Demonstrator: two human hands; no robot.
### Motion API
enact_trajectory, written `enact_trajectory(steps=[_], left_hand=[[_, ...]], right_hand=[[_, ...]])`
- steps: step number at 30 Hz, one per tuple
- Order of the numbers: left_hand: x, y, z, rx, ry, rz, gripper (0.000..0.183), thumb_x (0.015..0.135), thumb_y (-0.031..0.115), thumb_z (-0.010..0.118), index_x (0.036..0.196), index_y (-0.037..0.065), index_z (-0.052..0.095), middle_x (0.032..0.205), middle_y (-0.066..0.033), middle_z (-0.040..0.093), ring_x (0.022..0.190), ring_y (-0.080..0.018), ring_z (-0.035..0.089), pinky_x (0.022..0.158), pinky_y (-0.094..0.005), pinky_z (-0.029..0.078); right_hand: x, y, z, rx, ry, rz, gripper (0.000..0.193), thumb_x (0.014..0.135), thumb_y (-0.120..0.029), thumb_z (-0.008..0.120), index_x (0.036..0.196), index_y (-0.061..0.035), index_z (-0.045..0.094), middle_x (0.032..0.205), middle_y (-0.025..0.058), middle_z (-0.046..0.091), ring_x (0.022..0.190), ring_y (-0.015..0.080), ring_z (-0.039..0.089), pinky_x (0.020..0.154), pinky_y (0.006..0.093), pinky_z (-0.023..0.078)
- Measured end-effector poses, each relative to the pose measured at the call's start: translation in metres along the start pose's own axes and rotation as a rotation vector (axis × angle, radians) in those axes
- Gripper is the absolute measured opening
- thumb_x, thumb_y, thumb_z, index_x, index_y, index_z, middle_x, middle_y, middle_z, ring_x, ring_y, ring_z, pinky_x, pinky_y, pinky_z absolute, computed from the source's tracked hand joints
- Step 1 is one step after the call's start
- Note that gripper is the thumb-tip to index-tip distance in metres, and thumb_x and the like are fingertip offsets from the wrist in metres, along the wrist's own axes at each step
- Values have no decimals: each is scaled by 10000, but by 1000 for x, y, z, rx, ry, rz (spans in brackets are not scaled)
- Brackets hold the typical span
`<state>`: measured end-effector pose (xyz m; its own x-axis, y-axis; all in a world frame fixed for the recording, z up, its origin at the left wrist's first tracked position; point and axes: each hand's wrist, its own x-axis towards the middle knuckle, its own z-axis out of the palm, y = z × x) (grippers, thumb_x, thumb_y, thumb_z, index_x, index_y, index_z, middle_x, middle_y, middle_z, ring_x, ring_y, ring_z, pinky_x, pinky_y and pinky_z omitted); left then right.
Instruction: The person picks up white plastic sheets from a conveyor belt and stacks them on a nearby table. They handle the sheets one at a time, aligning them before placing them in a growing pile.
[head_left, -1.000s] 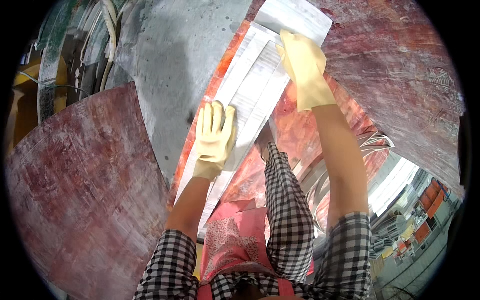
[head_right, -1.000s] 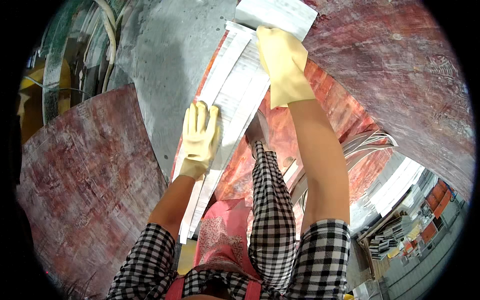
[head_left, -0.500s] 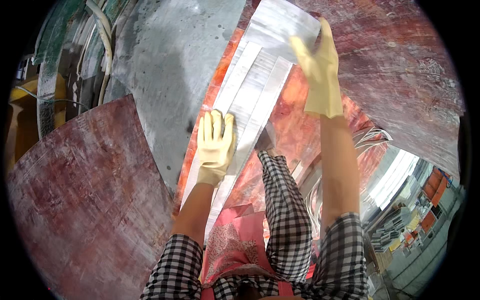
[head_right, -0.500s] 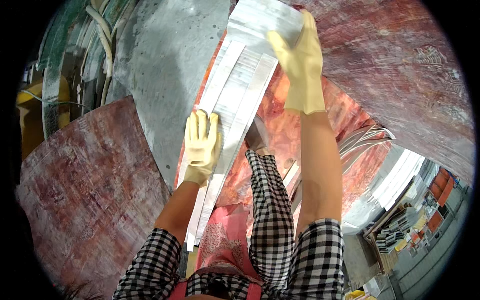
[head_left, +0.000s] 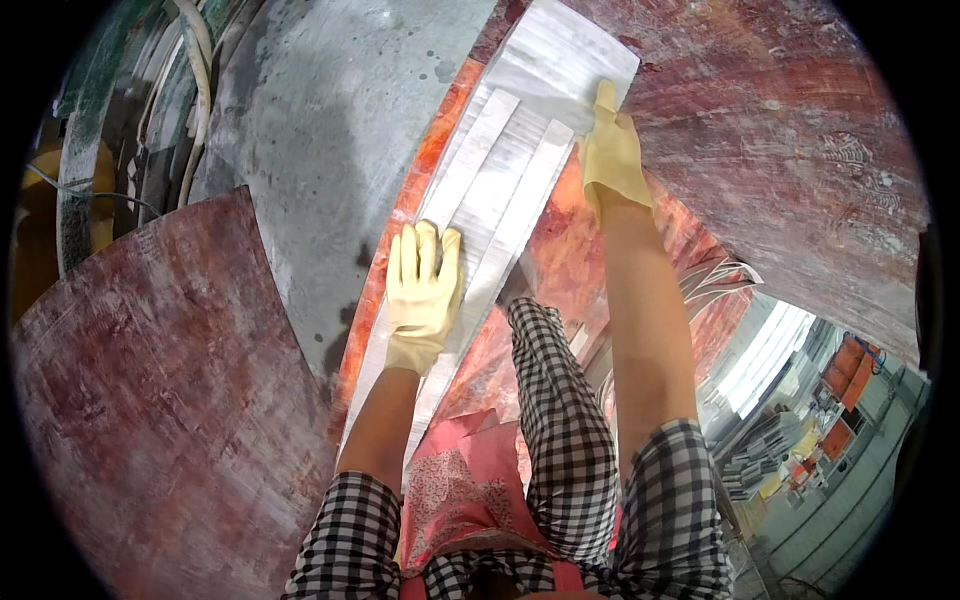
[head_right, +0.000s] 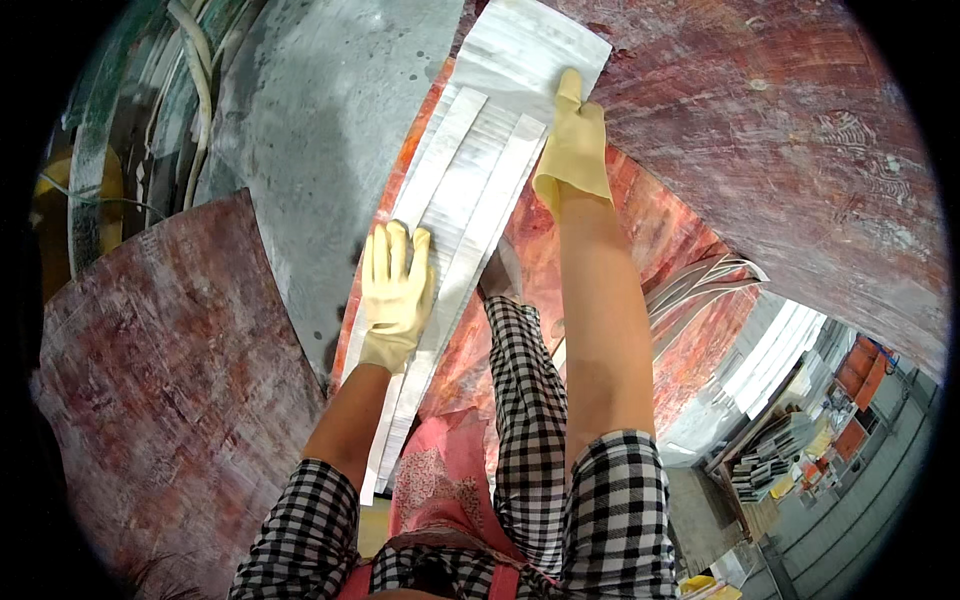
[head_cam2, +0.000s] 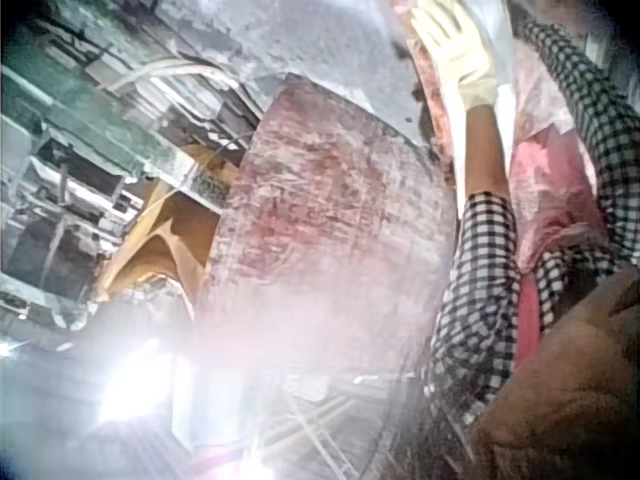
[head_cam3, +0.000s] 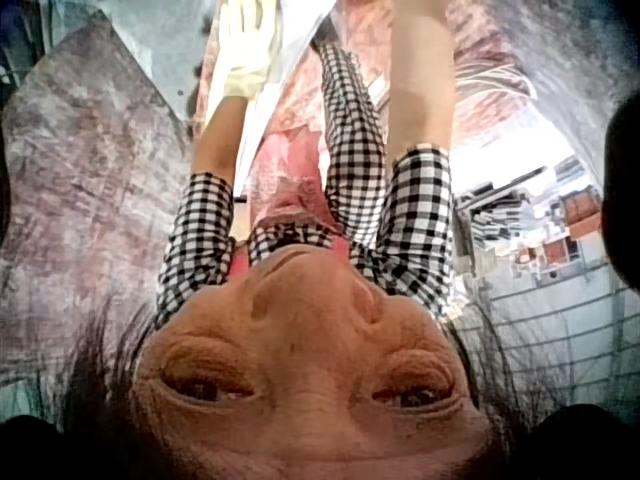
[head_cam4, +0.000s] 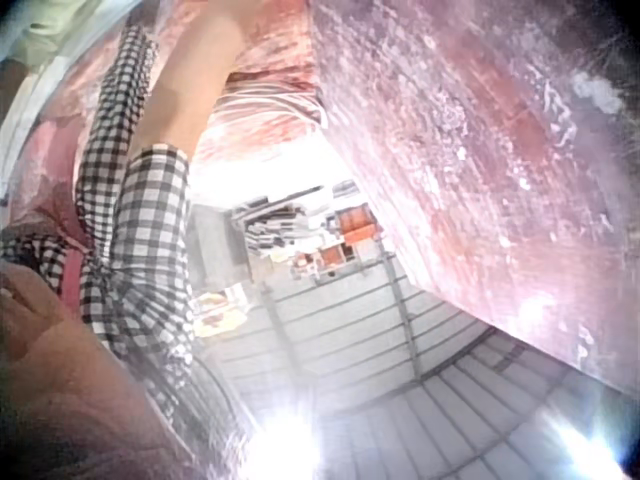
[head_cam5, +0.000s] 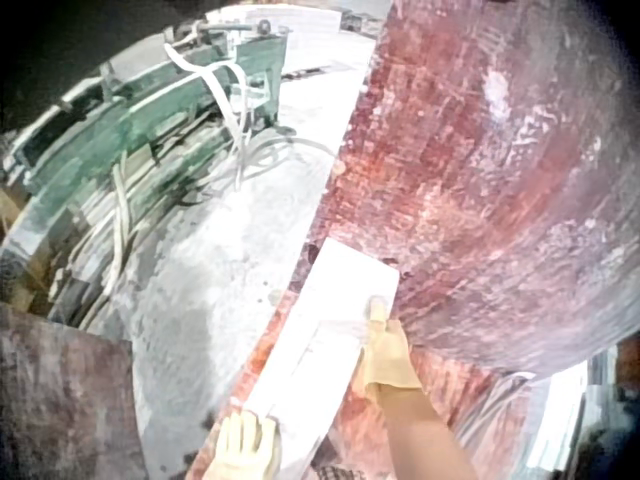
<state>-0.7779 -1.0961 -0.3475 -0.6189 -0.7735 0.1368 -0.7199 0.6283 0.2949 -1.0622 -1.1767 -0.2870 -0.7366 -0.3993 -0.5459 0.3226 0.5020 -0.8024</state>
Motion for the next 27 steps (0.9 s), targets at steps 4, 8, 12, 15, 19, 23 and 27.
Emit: enact_trajectory(steps=[4, 8, 12, 15, 19, 23, 27], left_hand=[[2, 1, -2, -15, 6, -10, 439, 906, 161, 711, 1325, 42, 657, 1371, -253, 612, 1283, -480, 585, 1121, -558, 479], [1, 1, -1, -10, 22, -8, 452, 911, 153, 712, 1344, 43, 651, 1370, -255, 619, 1279, -483, 592, 1119, -563, 482], [1, 1, -1, -9, 19, 6, 469, 914, 162, 709, 1362, 38, 645, 1381, -264, 617, 1290, -493, 588, 1122, -569, 480], [-1, -1, 1, -3, 22, 24, 485, 919, 177, 704, 1379, 40, 636, 1409, -268, 601, 1321, -501, 565, 1143, -572, 462], [-6, -3, 5, -26, -8, 23, 520, 937, 181, 683, 1424, 23, 592, 1473, -281, 545, 1370, -519, 513, 1190, -582, 404], [-5, -4, 9, -5, 8, 69, 552, 967, 195, 638, 1478, 3, 553, 1508, -305, 492, 1389, -531, 469, 1210, -586, 372], [-5, -13, -5, -35, -135, 72, 605, 1037, 309, 567, 1574, 49, 468, 1584, -278, 440, 1499, -473, 365, 1271, -569, 259]], right_hand=[[5, 5, 0, -64, 2, -39, 749, 1023, -631, 578, 1283, 72, 569, 833, 37, 484, 685, 136, 441, 738, 321, 485], [15, 7, -2, -102, 7, -2, 720, 1021, -624, 580, 1289, 44, 569, 831, 25, 462, 684, 124, 412, 732, 308, 479], [20, 14, -3, -26, 17, -1, 637, 1047, -564, 582, 1306, 18, 587, 813, 25, 501, 703, 144, 476, 907, 311, 493], [31, 11, -9, -1327, -110, -545, 418, 1087, -363, 538, 1335, -38, 624, 918, 11, 645, 884, 217, 623, 1104, 422, 383], [30, 11, -50, -2570, -481, -1027, 399, 1088, -215, 527, 1454, -69, 590, 1240, 67, 721, 1236, 264, 655, 1239, 524, 288], [-53, 94, -163, -907, -16, -408, 471, 1050, -243, 586, 1480, -57, 544, 1440, 139, 596, 1378, 272, 518, 1173, 397, 386], [-181, 233, -310, -1273, -357, 32, 457, 1044, -399, 488, 1054, -48, 781, 1075, 240, 784, 1038, 395, 754, 918, 510, 558]])
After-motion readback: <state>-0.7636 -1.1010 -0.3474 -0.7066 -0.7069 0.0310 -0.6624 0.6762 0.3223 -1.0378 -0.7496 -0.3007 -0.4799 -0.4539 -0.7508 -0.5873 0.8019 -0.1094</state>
